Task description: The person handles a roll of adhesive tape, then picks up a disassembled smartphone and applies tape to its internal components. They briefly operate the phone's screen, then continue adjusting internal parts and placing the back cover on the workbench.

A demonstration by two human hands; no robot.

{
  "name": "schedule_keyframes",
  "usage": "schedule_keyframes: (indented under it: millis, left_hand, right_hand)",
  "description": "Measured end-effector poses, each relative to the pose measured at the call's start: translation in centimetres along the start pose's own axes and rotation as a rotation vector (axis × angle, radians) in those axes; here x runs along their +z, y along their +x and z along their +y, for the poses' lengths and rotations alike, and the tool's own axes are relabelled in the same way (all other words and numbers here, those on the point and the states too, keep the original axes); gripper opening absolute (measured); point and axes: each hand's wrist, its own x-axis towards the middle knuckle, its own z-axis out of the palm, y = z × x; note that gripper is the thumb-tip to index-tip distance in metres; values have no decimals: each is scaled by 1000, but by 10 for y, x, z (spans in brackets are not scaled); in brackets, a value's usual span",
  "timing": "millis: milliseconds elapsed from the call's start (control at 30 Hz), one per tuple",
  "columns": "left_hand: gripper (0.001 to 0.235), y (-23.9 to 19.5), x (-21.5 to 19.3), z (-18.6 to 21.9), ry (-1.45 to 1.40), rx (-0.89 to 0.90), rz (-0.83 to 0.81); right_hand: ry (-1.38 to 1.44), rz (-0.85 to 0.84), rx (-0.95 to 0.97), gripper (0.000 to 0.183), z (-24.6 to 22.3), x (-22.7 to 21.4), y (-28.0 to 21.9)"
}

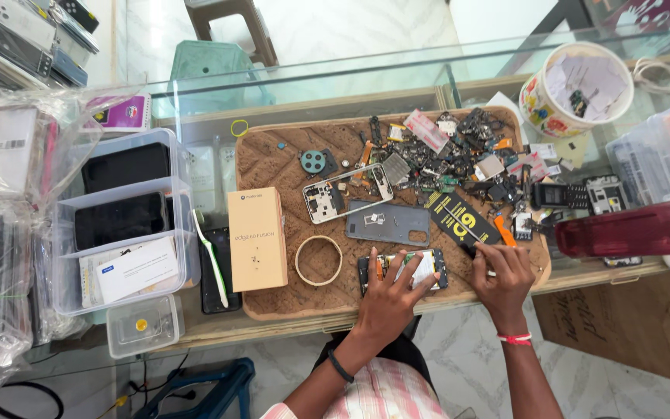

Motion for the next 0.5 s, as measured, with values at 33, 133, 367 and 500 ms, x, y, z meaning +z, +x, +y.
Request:
schedule_keyframes:
  millis: [33,133,367,500]
  left_hand:
    - [54,0,0,0,5,2,12]
    - [55,-1,2,-1,20,1,11]
    - [52,0,1,3,16,-11,21]
    - [52,0,1,3,23,-4,23]
  right_hand:
    - [-1,8,6,19,-1,0,1]
    - [1,25,24,17,-1,2,0]
    - [15,18,15,14,3,1,-2]
    - [3,19,23,13,5,2,-3]
